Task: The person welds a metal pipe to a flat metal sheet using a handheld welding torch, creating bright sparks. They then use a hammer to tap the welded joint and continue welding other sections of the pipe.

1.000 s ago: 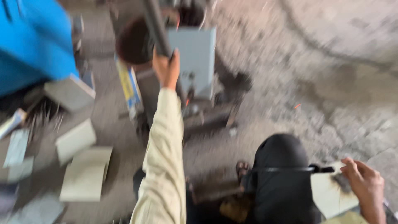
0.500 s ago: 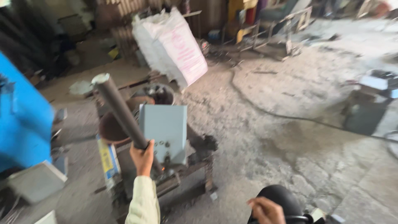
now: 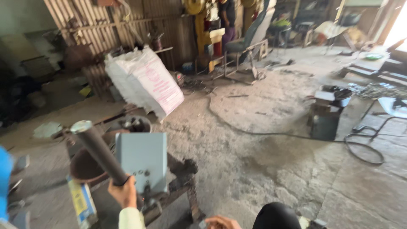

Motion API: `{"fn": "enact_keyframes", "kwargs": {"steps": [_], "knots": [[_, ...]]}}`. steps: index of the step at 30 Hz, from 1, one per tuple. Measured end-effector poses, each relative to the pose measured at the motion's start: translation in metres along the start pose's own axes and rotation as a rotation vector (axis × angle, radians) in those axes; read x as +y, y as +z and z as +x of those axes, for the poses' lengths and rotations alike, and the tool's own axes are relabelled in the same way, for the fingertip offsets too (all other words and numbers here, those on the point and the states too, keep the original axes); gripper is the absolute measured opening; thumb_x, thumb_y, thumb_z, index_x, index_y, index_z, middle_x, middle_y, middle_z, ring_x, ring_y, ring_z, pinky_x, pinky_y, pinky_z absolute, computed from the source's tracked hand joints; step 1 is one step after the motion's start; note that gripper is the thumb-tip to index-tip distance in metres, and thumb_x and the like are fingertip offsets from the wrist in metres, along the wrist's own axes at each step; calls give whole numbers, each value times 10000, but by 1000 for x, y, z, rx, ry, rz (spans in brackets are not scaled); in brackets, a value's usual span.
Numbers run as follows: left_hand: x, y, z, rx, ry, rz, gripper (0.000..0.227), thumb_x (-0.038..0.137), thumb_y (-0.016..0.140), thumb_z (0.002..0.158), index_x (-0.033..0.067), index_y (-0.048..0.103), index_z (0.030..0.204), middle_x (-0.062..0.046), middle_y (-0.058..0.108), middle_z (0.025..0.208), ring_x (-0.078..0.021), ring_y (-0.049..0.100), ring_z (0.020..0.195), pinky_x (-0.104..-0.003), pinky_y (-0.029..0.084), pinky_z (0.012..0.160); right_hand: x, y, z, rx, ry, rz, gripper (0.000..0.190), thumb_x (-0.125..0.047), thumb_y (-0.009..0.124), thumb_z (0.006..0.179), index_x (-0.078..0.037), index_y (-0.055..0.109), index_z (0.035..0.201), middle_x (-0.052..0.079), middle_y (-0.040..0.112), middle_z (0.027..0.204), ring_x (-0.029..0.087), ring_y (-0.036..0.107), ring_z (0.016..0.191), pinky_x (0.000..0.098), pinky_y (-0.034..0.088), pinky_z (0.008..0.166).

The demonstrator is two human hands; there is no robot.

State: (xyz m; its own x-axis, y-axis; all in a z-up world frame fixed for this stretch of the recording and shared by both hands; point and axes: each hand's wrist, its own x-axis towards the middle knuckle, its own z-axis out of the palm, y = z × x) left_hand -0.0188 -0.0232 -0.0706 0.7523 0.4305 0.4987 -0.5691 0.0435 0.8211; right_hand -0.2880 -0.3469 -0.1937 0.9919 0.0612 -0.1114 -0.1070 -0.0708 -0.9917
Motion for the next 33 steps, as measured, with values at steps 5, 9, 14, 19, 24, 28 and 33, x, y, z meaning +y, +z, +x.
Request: {"fn": "enact_keyframes", "kwargs": {"steps": [5,9,14,19,24,28,33], "knots": [[9,-7,-45,97,-2,13,222,-68,751,729,-48,647,924,-82,679,862,-160,640,716,-317,523,617,-23,-3,-33,87,-47,167,310,-230,627,976,-90,716,1238,49,766,976,123,679,799,299,560,694],[37,-28,-75,38,-52,-178,191,-104,675,744,-42,632,919,-64,644,840,-151,619,662,-293,527,556,-47,-17,-53,239,-152,240,293,-210,628,975,-29,712,1190,76,763,925,149,679,756,294,542,646],[95,-48,-99,-68,-77,-203,182,-121,667,749,-18,614,889,-46,607,789,-122,582,604,-268,498,530,-122,-37,-66,434,-284,200,380,-300,536,1056,32,674,1180,107,713,889,158,645,715,283,525,633],[136,-72,-96,-235,-226,-115,191,-92,664,673,-36,666,856,-58,661,745,-131,630,595,-282,498,511,-185,-51,-66,612,-703,348,194,-111,535,1027,24,555,1165,134,611,973,236,608,729,353,513,604],[140,-86,-113,-495,-174,-64,342,-1,713,633,-75,631,957,-104,653,873,-200,625,774,-334,491,669,-189,-73,-59,520,-824,416,406,-344,465,1156,22,560,1301,123,592,944,229,584,722,327,520,675],[147,-76,-124,-924,56,110,454,227,751,601,74,711,1026,-75,705,818,-235,720,746,-341,564,751,-184,-91,-31,325,-648,295,563,-453,455,1129,55,532,1361,173,605,1006,276,615,819,376,527,734],[157,-46,-149,-1183,51,429,294,172,703,594,159,704,888,-31,710,725,-263,722,703,-411,541,690,-195,-94,-11,-145,-17,61,775,-575,459,1076,107,471,1444,257,617,1079,349,642,937,478,537,803]]}}
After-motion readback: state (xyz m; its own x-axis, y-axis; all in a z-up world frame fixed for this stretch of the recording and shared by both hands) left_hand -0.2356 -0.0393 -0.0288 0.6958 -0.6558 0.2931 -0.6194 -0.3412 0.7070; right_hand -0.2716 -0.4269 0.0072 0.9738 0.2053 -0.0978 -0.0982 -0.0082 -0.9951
